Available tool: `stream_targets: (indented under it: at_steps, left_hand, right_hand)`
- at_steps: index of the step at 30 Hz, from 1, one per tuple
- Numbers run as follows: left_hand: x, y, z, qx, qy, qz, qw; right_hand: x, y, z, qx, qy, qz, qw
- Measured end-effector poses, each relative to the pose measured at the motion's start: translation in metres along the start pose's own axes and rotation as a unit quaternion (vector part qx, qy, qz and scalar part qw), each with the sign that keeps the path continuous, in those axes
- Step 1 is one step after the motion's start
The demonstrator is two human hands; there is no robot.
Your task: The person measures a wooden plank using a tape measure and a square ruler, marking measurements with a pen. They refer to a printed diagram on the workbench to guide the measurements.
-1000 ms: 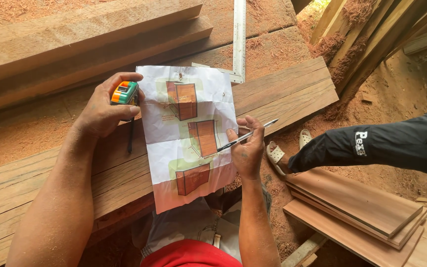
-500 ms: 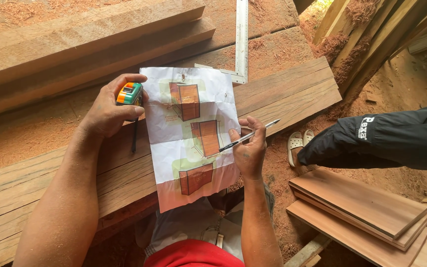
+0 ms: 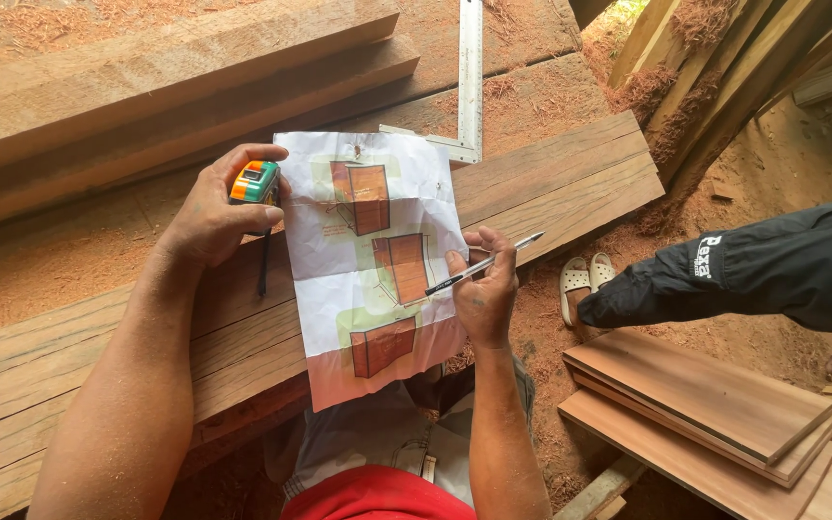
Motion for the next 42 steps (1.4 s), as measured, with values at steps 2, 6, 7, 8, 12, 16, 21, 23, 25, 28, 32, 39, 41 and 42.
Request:
stream_targets:
  at_steps: [2,6,7,8,12,16,21,23,25,28,32,39,41,42]
  left_hand:
    - [0.000,0.000,0.000,0.001,0.001,0.003,1.000]
    - [-0.004,0.002,-0.001,-0.005,-0.003,0.022,1.000]
    - [-0.004,0.002,-0.001,-0.006,-0.002,0.022,1.000]
    - [-0.004,0.002,-0.001,-0.005,-0.005,0.016,1.000]
    - [-0.001,-0.001,0.000,0.004,0.002,0.011,1.000]
    - [-0.002,-0.001,0.000,0.000,0.011,0.021,1.000]
    - [-0.002,-0.001,-0.001,-0.002,0.003,0.026,1.000]
    - [-0.002,0.000,-0.001,-0.003,0.003,0.022,1.000]
    - [-0.003,0.000,-0.001,-0.003,0.002,0.018,1.000]
    - [-0.003,0.000,-0.001,-0.005,0.000,0.027,1.000]
    - [-0.002,0.000,0.000,0.000,0.000,0.012,1.000]
    - [-0.001,-0.001,-0.001,-0.004,-0.004,0.007,1.000]
    - [0.000,-0.002,-0.001,-0.002,-0.003,0.008,1.000]
    - [0.001,-0.002,0.000,0.001,-0.001,0.009,1.000]
  right_hand:
    - [0.001,0.000,0.000,0.003,-0.001,0.000,1.000]
    - [-0.001,0.000,0.001,0.011,0.008,0.014,1.000]
    - [0.001,0.000,0.001,0.011,0.007,0.015,1.000]
    - [0.002,-0.001,0.001,0.005,0.006,0.003,1.000]
    - [0.005,-0.001,0.001,-0.001,0.001,0.020,1.000]
    - [0.002,-0.001,0.002,-0.003,-0.014,0.008,1.000]
    - [0.002,-0.001,0.002,0.003,-0.004,0.002,1.000]
    - [0.000,-0.001,0.001,0.002,-0.006,0.007,1.000]
    - [0.000,-0.001,0.001,0.001,-0.008,0.013,1.000]
    - [0.001,-0.001,0.001,0.000,-0.006,0.000,1.000]
    - [0.003,-0.001,0.001,0.005,-0.004,-0.011,1.000]
    - [0.009,0.003,0.004,-0.016,0.017,-0.028,0.999]
    - [0.011,0.004,0.003,-0.016,0.022,-0.012,1.000]
    - [0.011,0.004,0.003,-0.018,0.027,0.004,0.999]
Point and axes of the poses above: each hand's wrist, its own z-axis away from the middle knuckle, its own y-axis out of the back of the hand, x = y × z, the point moved 3 cm from there along -z, towards the middle knuckle, and after that the axes turned 4 degrees about -x, right-handed, at the moved point
